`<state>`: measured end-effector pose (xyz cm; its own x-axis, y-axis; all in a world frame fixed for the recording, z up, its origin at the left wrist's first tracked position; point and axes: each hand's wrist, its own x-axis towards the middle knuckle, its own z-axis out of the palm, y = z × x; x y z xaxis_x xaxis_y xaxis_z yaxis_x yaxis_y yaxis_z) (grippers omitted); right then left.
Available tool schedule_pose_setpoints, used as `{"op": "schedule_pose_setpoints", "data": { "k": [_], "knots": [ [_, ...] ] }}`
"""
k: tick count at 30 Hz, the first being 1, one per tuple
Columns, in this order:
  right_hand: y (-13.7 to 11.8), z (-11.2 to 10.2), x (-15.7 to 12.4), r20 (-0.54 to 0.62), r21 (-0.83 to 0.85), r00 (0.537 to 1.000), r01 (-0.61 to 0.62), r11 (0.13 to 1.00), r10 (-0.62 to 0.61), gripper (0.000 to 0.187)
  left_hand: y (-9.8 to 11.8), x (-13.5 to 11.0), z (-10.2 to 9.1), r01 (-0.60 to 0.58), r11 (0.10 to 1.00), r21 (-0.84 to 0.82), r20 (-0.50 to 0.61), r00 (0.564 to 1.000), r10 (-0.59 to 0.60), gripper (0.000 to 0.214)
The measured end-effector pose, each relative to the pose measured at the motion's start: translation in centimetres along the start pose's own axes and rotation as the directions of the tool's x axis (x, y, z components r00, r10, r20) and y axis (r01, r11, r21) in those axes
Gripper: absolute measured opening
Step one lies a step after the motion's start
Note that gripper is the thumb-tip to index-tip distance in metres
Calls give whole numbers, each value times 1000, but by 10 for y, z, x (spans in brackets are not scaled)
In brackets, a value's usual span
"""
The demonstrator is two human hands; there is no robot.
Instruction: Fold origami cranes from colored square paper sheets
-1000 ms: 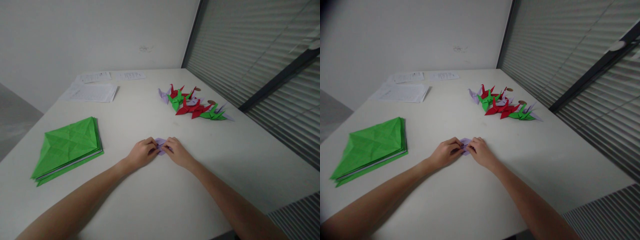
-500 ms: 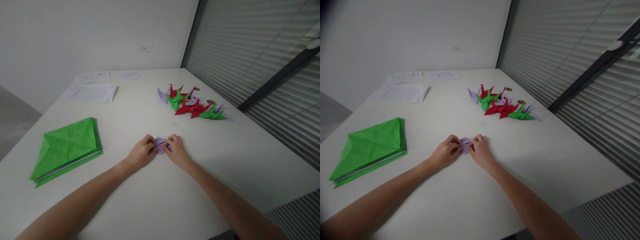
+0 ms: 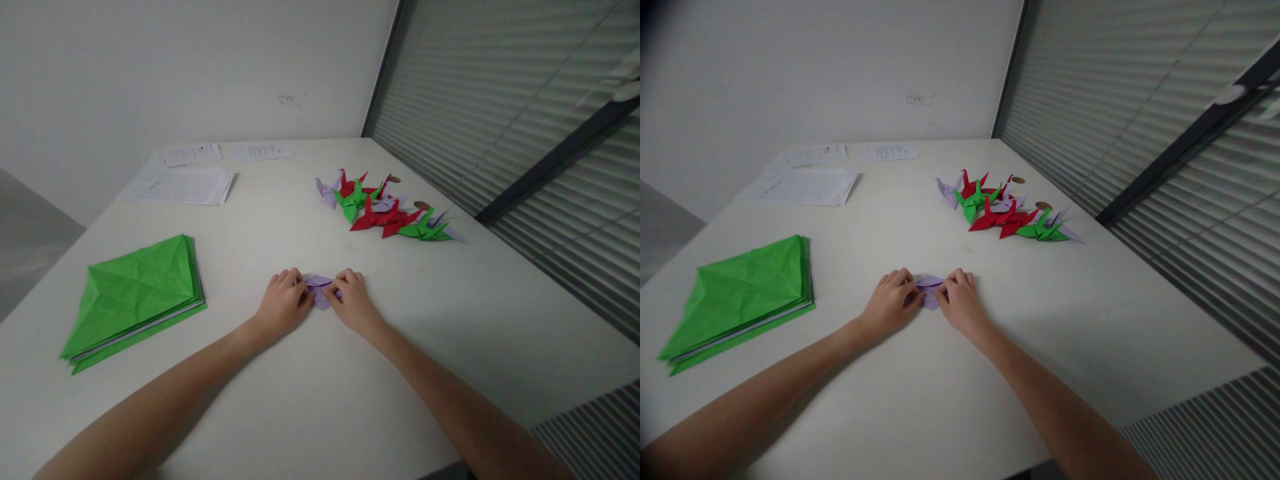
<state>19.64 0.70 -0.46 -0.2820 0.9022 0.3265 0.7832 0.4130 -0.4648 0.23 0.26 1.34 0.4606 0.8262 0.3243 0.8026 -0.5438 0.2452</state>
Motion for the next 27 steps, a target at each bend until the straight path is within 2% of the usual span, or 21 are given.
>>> {"op": "schedule_pose_setpoints", "data": {
  "k": [14,18,22,27],
  "knots": [
    [2,-1,1,7,15,1000,-4,1000,3,20,-4,-1,2,58,998,16,8,998,-58,27],
    [3,0,1,25,14,999,-26,1000,26,19,-9,-1,1,24,994,108,-7,1000,-23,26],
    [3,1,1,17,8,1000,-23,1000,23,20,-4,-4,-6,-56,974,218,-81,994,75,21],
    [1,0,2,16,-9,1000,-17,1000,17,21,21,-12,-9,-309,939,150,-62,945,321,20]
  ]
}}
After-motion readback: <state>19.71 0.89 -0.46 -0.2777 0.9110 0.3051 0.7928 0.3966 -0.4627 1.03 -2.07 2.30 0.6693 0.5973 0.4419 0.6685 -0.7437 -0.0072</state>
